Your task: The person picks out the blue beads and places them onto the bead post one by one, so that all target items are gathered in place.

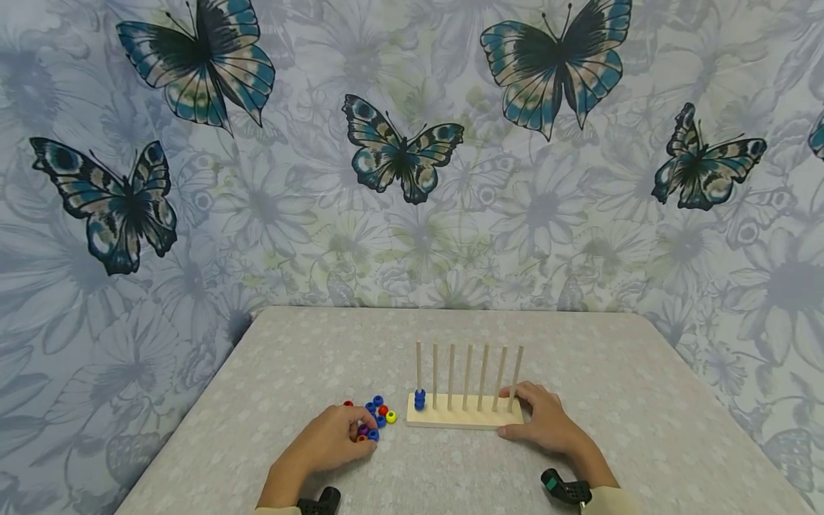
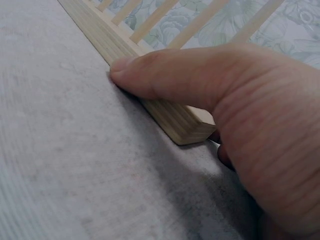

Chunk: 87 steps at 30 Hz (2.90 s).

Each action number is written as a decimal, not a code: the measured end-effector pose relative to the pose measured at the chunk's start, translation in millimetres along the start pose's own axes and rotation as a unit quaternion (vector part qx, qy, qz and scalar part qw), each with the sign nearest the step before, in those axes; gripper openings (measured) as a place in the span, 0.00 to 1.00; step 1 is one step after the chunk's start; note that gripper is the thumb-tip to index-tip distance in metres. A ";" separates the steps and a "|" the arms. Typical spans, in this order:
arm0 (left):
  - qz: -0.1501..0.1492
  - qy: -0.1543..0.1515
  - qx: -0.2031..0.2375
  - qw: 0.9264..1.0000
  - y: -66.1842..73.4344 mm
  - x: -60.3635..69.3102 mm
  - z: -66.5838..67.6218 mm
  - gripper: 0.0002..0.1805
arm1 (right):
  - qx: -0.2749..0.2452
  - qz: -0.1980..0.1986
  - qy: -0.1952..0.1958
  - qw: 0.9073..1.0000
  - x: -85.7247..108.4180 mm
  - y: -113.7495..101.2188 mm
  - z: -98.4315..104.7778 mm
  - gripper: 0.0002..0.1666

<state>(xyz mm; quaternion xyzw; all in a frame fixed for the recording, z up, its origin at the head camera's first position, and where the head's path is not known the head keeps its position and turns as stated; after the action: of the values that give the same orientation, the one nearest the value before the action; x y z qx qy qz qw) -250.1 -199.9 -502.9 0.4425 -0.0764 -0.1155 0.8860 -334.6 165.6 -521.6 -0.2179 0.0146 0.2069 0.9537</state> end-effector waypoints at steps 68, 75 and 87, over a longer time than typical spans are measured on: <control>-0.019 0.070 0.061 0.996 24.7 7.4 28.0 0.07 | -0.011 0.002 -0.001 1.000 -0.2 0.6 -0.1 0.35; -0.017 0.090 0.059 0.994 37.4 9.0 40.0 0.09 | -0.024 -0.002 0.000 1.000 1.3 -3.3 0.3 0.35; -0.184 0.137 0.013 0.973 85.4 4.5 53.8 0.12 | -0.020 0.001 0.002 1.000 -0.4 -0.5 0.6 0.34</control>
<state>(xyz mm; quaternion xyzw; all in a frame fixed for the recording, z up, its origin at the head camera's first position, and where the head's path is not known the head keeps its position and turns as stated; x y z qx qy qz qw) -246.9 -192.7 -402.2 0.4722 0.1273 -0.2137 0.8457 -334.8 165.3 -520.9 -0.2372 0.0131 0.2075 0.9489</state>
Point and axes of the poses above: each hand's wrist, its own x-axis away from the middle knuckle, its own z-axis out of the back of the hand, y = z × x, the point moved 7 cm from there along -x, towards the middle knuckle, and after that the axes turned 15 degrees about x, right-handed, at the moved point
